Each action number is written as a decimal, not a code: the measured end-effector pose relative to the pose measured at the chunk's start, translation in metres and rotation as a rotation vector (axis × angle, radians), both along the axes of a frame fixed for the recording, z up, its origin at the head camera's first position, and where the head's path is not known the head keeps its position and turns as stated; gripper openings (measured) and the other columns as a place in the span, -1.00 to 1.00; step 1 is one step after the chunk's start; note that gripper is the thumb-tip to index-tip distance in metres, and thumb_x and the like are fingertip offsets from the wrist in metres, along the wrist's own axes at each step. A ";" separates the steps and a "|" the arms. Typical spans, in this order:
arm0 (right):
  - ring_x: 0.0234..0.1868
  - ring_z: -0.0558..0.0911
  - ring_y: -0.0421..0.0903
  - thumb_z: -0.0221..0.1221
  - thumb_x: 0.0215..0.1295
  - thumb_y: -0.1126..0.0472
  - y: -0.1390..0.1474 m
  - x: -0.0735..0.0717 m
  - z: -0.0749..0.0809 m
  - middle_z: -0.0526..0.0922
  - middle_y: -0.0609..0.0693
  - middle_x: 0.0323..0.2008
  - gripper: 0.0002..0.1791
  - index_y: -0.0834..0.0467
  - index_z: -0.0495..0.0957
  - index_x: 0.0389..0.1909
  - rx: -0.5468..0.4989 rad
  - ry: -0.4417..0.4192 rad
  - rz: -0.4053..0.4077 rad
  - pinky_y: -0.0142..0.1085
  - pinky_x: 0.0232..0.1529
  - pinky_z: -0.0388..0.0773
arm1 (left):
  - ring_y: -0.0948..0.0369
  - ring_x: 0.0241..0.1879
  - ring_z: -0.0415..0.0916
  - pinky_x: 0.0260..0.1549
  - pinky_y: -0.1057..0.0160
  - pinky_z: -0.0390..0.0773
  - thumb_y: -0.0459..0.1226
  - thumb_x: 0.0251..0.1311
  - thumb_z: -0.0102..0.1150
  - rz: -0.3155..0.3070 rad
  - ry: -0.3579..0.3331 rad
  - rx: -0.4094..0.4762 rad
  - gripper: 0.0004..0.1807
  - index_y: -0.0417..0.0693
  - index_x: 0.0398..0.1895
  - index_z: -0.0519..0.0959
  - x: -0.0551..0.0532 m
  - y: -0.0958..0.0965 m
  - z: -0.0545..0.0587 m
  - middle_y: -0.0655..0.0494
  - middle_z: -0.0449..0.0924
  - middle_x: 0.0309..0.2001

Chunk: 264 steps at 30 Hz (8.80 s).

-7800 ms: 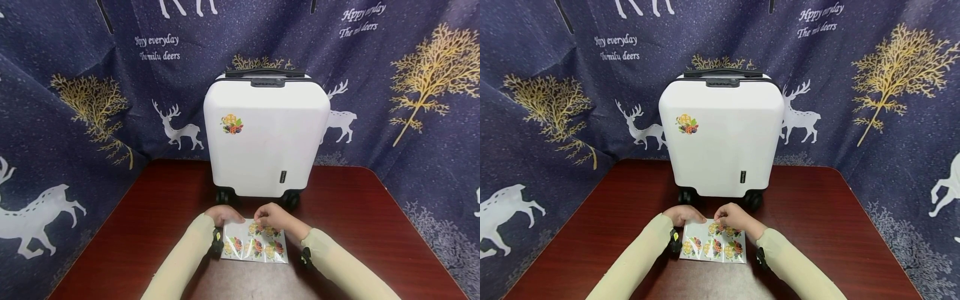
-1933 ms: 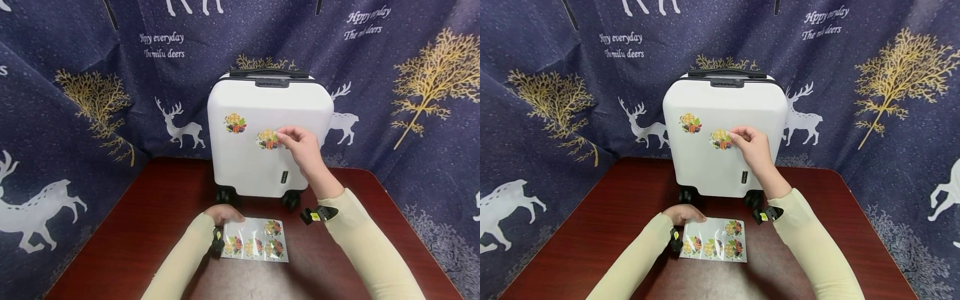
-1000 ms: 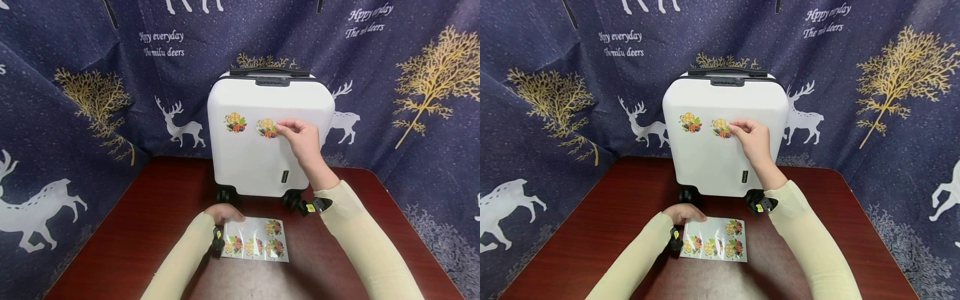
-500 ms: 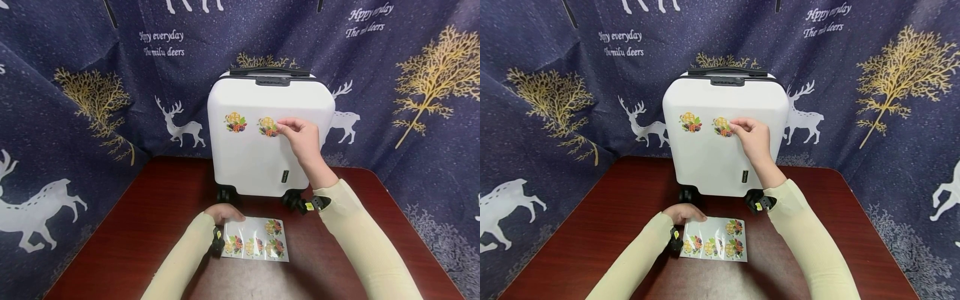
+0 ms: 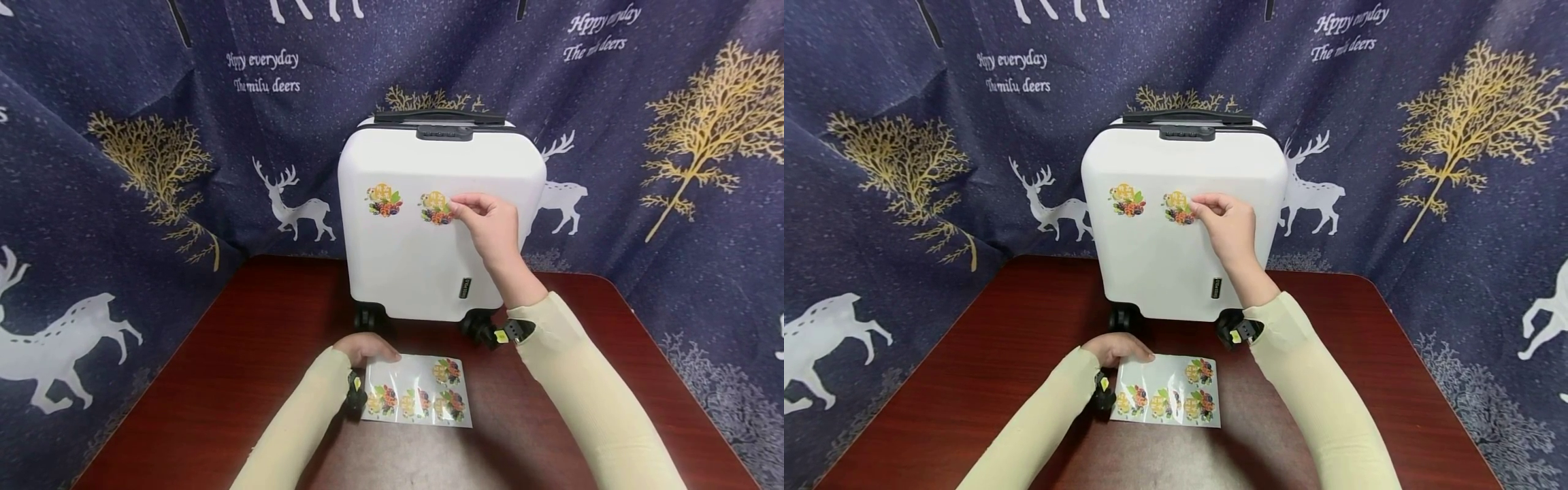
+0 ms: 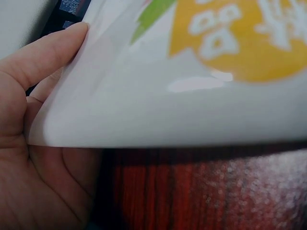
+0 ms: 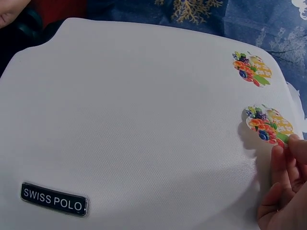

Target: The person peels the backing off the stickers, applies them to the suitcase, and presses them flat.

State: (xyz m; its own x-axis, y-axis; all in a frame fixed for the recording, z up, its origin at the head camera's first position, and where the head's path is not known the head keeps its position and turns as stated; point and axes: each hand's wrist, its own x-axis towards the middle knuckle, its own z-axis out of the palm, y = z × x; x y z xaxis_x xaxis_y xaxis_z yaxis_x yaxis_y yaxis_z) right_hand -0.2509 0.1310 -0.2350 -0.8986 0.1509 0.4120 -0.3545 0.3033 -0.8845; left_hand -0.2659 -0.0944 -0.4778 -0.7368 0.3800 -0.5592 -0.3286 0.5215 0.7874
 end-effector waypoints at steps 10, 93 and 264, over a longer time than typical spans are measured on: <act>-0.36 0.63 -0.47 0.35 0.32 0.22 -0.002 -0.003 -0.002 0.61 -0.50 -0.59 -0.73 0.31 0.74 -0.07 -0.018 0.009 -0.023 -0.50 -0.26 0.46 | 0.19 -0.34 0.70 -0.20 0.17 0.76 -0.27 0.30 0.28 -0.007 0.005 -0.004 -0.69 -0.27 0.02 0.70 -0.001 -0.001 -0.001 -0.04 0.79 -0.23; -0.17 0.72 0.11 0.21 0.41 0.35 -0.020 0.003 -0.023 0.75 0.23 -0.12 -0.80 0.32 0.74 -0.07 0.292 0.406 -0.250 -0.14 -0.17 0.65 | 0.17 -0.31 0.71 -0.20 0.17 0.76 -0.25 0.28 0.30 -0.016 0.051 -0.019 -0.71 -0.26 -0.03 0.72 0.004 -0.001 0.000 -0.07 0.79 -0.21; -0.23 0.59 -0.24 0.20 0.38 0.38 0.052 0.009 -0.243 0.73 0.28 -0.14 -0.78 0.44 0.62 -0.05 0.396 -0.505 0.707 -0.35 -0.15 0.58 | 0.30 -0.14 0.50 -0.04 0.35 0.53 -0.23 0.25 0.20 -0.422 0.435 -0.291 -0.67 -0.16 0.00 0.75 0.008 0.061 0.034 -0.01 0.74 0.05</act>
